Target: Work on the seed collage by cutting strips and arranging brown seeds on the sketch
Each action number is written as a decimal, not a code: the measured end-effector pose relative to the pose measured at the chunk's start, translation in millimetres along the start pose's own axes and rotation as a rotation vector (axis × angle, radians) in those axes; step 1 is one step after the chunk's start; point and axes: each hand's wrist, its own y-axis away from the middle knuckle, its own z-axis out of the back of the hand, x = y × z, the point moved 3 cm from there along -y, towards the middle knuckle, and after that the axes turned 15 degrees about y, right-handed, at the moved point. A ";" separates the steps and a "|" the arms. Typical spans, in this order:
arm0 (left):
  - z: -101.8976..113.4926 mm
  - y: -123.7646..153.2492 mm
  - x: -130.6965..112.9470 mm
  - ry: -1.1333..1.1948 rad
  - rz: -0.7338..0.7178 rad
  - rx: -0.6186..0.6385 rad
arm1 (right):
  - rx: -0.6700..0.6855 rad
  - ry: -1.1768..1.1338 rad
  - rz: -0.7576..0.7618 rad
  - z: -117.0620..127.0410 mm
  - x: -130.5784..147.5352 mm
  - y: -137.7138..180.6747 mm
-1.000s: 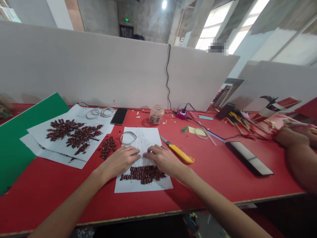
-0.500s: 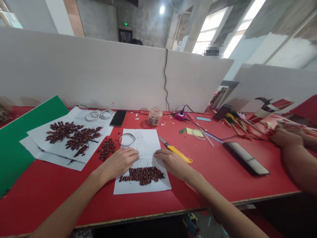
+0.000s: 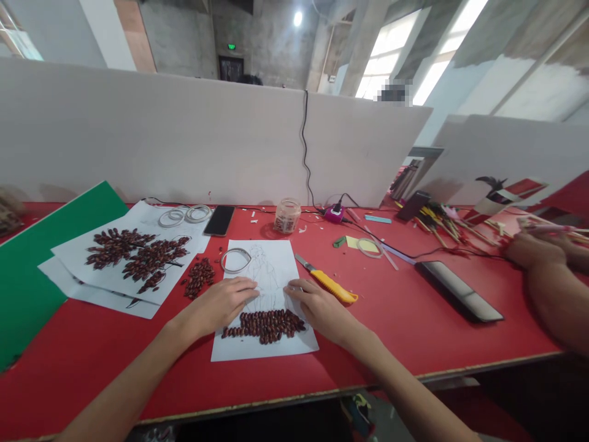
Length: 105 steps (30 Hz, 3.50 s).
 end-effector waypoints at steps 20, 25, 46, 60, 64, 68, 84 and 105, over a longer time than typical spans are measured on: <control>-0.8 -20.1 -14.6 0.043 0.003 -0.049 | -0.098 -0.197 -0.517 16.1 -53.4 32.9; -11.9 -27.1 -16.1 0.001 -0.016 0.001 | 0.062 -0.435 -0.399 27.6 -35.3 38.2; -18.5 -27.0 -14.4 -0.040 -0.020 -0.003 | 0.067 -0.265 -0.271 20.6 -20.1 45.8; -17.9 -28.4 -16.0 -0.049 -0.005 0.018 | 0.058 -0.265 -0.238 18.9 -19.6 46.3; -17.1 -29.2 -17.0 -0.039 0.002 0.032 | 0.037 -0.272 -0.251 18.2 -21.5 49.1; -16.1 -31.3 -18.1 -0.037 0.027 0.046 | 0.035 -0.284 -0.280 18.2 -20.1 50.3; -16.7 -31.1 -16.7 -0.042 0.023 0.036 | -0.007 -0.259 -0.233 11.7 -18.0 54.2; -18.3 -29.2 -12.3 -0.008 0.025 0.017 | -0.145 0.353 0.232 17.3 -4.1 58.9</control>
